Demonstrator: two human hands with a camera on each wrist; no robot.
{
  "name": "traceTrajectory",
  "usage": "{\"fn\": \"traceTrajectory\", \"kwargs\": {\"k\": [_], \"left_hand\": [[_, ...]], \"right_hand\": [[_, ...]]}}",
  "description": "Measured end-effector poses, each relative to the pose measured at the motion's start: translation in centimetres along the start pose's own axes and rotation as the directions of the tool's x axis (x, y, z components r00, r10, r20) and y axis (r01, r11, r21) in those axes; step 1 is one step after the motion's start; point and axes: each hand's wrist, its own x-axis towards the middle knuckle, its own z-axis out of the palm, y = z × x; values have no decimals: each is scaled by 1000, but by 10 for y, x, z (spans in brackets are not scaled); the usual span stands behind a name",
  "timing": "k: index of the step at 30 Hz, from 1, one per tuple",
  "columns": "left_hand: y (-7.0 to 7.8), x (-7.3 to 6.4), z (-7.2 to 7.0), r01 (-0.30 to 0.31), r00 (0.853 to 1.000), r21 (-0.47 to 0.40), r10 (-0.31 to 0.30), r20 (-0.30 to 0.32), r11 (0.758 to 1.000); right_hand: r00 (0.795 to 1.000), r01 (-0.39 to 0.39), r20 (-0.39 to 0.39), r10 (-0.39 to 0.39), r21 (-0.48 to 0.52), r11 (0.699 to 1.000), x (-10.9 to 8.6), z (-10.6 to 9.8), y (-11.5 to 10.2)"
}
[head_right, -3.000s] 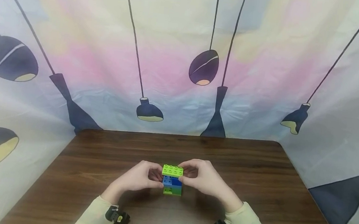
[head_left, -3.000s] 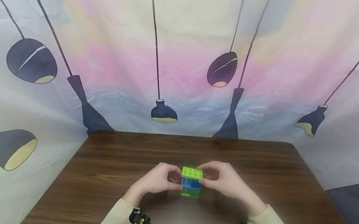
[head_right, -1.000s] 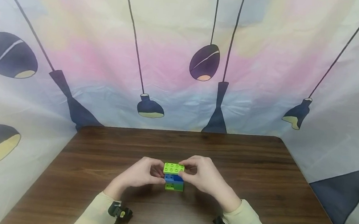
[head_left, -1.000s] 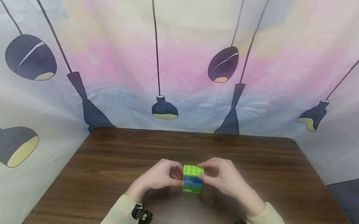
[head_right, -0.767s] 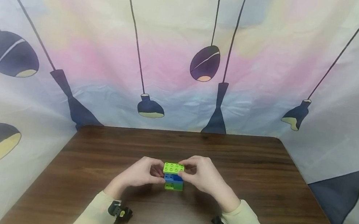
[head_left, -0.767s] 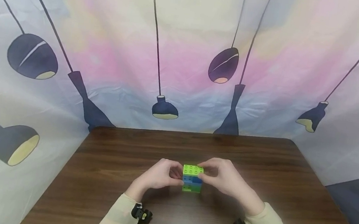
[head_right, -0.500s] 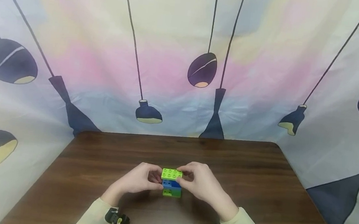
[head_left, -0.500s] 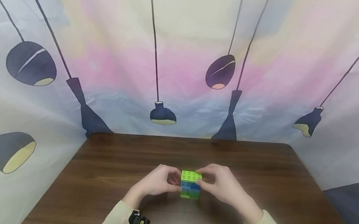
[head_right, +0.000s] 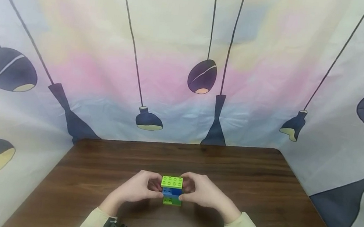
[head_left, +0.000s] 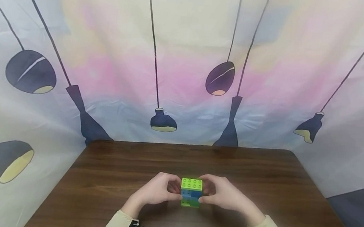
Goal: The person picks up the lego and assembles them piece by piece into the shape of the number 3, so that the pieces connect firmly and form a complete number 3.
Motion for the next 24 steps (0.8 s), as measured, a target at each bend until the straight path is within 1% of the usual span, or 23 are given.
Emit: {"fn": "traceTrajectory", "kwargs": {"k": [2, 5, 9, 17, 24], "left_hand": [[0, 0, 1, 5, 1000, -3, -5, -3, 1000], [-1, 0, 2, 5, 1000, -11, -5, -6, 1000], [-2, 1, 2, -1, 1000, -16, 1, -4, 1000], [0, 0, 2, 11, 1000, -26, -11, -5, 1000], [0, 1, 1, -1, 1000, -37, 1, -8, 999]], "right_hand": [[1000, -18, 23, 18, -7, 1000, 1, 2, 2], [999, -28, 35, 28, 0, 1000, 2, 3, 6], [999, -26, 38, 26, 4, 1000, 1, 3, 8], [998, -44, 46, 43, 23, 999, -1, 4, 5], [998, -46, 39, 45, 33, 998, 0, 2, 7]]}}
